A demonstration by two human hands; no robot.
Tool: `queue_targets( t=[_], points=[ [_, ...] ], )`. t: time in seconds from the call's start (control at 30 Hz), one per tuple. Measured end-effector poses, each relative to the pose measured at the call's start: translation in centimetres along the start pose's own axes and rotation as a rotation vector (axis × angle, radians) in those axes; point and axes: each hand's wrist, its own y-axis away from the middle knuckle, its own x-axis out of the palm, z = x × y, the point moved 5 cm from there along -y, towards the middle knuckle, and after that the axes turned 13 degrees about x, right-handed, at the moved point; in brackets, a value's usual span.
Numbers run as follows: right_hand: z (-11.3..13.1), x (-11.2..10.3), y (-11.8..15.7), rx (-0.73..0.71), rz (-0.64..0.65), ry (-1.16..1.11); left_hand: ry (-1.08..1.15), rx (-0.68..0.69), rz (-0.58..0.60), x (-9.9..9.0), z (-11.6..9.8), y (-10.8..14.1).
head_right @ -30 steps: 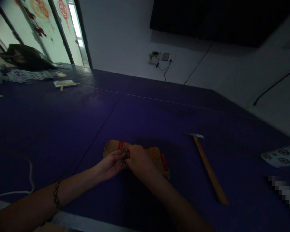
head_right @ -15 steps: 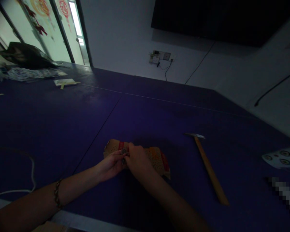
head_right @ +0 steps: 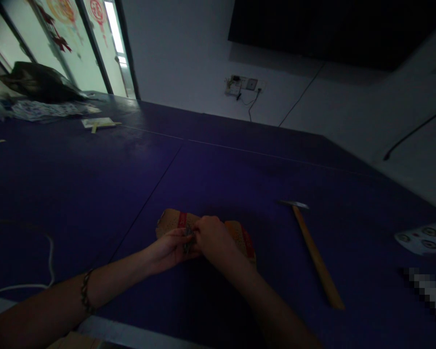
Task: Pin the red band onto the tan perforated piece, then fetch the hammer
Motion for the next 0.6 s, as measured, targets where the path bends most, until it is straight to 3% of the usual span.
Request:
queue_targets(
  t=[0.6],
  points=[
    [0.2,0.9,-0.2,-0.116,0.045,-0.003,-0.073,-0.007,0.026,0.1,-0.1,0.0]
  ],
)
